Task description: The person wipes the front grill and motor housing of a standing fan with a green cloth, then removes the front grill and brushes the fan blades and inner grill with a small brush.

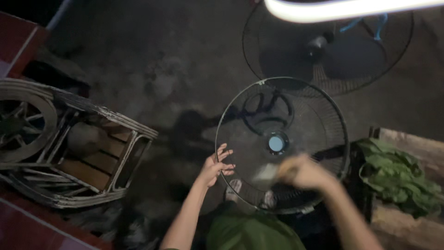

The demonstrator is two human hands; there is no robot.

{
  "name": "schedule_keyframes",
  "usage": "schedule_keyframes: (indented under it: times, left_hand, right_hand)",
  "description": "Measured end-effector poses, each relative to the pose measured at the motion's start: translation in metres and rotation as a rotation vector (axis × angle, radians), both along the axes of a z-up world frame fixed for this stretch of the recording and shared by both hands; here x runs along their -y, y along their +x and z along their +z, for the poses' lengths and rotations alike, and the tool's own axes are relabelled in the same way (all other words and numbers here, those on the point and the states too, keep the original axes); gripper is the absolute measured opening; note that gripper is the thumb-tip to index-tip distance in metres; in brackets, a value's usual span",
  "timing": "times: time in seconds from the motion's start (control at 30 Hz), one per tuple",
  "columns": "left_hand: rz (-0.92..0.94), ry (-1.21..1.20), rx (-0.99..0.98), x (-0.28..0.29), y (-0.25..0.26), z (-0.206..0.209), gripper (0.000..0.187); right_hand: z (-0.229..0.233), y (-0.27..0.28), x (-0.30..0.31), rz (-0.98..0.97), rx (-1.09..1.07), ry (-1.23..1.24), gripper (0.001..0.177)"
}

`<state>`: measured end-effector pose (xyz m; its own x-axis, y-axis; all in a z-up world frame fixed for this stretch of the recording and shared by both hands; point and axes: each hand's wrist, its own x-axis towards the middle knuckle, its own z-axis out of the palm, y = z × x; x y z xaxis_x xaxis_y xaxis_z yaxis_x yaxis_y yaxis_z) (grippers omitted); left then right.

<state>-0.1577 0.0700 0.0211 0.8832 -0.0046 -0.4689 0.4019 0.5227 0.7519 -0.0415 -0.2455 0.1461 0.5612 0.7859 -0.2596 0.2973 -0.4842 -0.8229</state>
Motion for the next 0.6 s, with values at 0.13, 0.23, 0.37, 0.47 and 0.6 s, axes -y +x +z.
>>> schedule_keyframes:
  times: [0.13,0.23,0.37,0.47,0.6]
  left_hand:
    - [-0.058,-0.008,0.008,0.001,-0.001,-0.004,0.086]
    - [-0.098,-0.004,0.062,0.001,0.010,-0.008,0.085]
    - [-0.007,-0.050,0.082,0.003,0.008,-0.015,0.087]
    - [0.054,-0.060,-0.051,-0.003,0.000,-0.015,0.089]
    - [0.118,-0.111,-0.030,0.005,-0.006,-0.019,0.090]
  right_hand:
    - [-0.014,0.074,0.002,-0.521,0.793,0.347,0.011]
    - [-0.046,0.029,-0.058,-0.256,0.708,-0.163,0.016]
    - [-0.071,-0.085,0.005,0.099,0.242,0.645,0.017]
    - [-0.072,-0.067,0.109,-0.388,0.062,0.104,0.005]
    - [-0.071,-0.050,0.106,-0.994,0.128,0.042,0.008]
